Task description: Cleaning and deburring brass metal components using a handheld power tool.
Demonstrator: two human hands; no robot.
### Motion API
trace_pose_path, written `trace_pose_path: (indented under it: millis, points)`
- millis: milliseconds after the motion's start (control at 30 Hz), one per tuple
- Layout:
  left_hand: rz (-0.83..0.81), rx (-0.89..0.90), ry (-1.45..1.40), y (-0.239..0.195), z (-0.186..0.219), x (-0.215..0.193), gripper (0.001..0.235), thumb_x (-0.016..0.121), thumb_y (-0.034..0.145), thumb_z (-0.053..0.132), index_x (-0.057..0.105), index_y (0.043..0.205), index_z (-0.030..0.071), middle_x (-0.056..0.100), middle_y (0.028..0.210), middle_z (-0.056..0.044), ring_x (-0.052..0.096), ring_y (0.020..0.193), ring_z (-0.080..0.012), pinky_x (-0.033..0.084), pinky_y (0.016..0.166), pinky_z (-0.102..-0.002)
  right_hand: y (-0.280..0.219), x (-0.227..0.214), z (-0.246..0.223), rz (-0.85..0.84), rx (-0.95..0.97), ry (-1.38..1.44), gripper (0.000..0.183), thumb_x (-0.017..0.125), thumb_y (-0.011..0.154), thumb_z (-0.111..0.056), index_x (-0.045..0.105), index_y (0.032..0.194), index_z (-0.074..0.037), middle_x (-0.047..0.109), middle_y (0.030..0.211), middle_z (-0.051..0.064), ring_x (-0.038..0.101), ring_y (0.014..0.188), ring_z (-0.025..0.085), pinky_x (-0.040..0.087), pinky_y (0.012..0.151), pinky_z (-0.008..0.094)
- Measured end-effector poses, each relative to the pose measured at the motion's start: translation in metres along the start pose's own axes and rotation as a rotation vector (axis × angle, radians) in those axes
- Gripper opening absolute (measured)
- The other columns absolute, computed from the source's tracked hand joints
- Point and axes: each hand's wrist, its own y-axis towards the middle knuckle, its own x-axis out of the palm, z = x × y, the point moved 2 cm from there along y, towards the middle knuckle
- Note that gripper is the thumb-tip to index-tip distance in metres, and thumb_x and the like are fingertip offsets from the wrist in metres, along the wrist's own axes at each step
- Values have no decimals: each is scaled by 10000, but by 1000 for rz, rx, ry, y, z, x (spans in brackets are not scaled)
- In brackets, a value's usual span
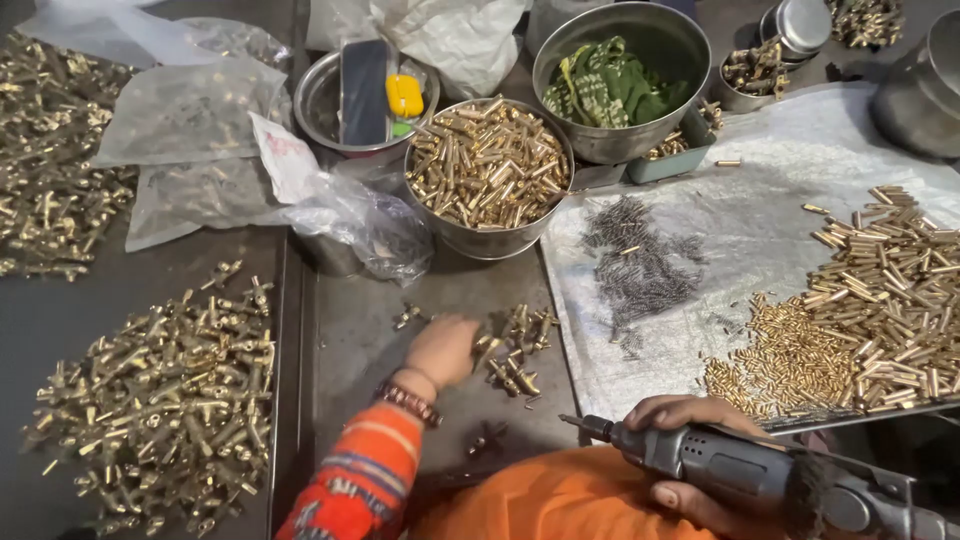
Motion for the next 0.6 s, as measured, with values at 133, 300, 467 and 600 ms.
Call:
trace_pose_path:
  millis: [133,300,467,600]
  points:
    - [44,-80,-101,-24,-7,-1,415,711,663,29,726,1074,85,711,998,-189,660,930,-410,531,794,-492,5,7,0,53,12,37,527,812,794,88,593,1259,-30,672,1232,237,661,1238,362,549,1041,513]
    - [181,-176,-1591,-31,-33,27,148,698,957,143,736,1025,16,688,820,-58,585,674,-145,456,589,-284,10,13,4,40,29,79,534,825,786,86,598,1256,-23,690,1247,263,676,1227,365,551,1041,512]
    - [33,-457,-1850,-45,67,-14,153,564,926,220,666,871,120,658,681,-42,601,527,-164,412,437,-296,10,11,0,32,21,55,531,824,788,77,597,1257,-26,683,1241,257,671,1226,360,551,1038,508]
    - [-103,-325,-1812,-46,98,27,266,634,1022,232,620,812,69,555,642,-3,461,478,-96,301,410,-254,9,6,-12,-2,-45,-50,533,819,809,51,583,1277,-48,671,1248,228,680,1224,334,551,1045,482]
